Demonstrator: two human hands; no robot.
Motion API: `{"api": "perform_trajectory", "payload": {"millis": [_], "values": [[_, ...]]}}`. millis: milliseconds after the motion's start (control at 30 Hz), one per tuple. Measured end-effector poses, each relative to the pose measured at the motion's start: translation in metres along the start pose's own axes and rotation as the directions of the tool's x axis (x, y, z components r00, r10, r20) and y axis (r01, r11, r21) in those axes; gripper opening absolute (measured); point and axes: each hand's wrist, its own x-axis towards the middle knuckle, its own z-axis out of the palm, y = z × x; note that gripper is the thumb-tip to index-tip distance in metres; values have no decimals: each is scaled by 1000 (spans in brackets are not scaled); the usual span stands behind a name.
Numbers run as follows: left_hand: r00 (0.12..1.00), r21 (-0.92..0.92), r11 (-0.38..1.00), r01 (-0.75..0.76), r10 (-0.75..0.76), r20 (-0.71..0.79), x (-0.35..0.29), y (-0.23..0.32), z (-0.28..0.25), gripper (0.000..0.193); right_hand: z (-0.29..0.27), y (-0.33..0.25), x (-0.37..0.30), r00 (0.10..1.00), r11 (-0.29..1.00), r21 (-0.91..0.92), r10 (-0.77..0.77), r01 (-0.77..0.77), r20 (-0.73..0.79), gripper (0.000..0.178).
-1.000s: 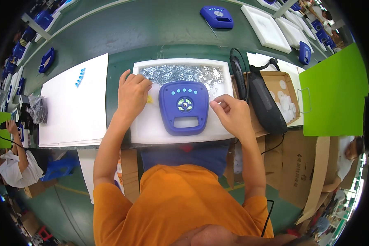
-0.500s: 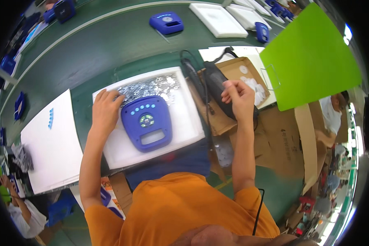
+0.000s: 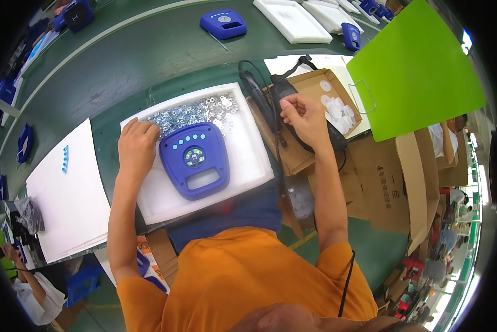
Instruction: Assembling a blue electronic device shell by placing internal components and securing them with screws using an electric screwdriver.
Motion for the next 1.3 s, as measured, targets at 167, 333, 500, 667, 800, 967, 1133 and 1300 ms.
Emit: {"api": "perform_trajectory", "payload": {"millis": [167, 333, 500, 667, 800, 967, 1133, 1300], "values": [[996, -52, 998, 33, -37, -80, -2, -8, -9, 4, -25, 15, 30, 995, 1000, -4, 17, -18, -100, 27], [922, -505, 795, 337, -387, 7, 3, -18, -17, 9, -94, 64, 78, 948, 934, -308, 82, -181, -308, 25], [856, -769, 503, 394, -505, 108, 2, -23, -18, 7, -116, 96, 109, 957, 635, -717, 160, -287, -241, 38], [852, -852, 383, 357, -507, 130, 6, -20, 1, 16, -161, 162, 117, 984, 472, -866, 138, -168, -116, 51], [843, -878, 309, 365, -509, 171, 1, -27, -5, 19, -139, 167, 131, 960, 422, -889, 273, -176, -61, 58], [837, -876, 322, 360, -526, 150, 17, -23, -41, 17, -128, 143, 138, 963, 398, -913, 268, -90, 22, 57], [837, -930, 222, 294, -530, 138, 25, -15, -15, 15, -113, 140, 132, 988, 220, -976, 153, 1, 35, 46], [844, -926, 183, 331, -496, 204, 18, -4, 4, 17, -127, 136, 140, 990, 188, -974, 87, -129, -114, 47]]}}
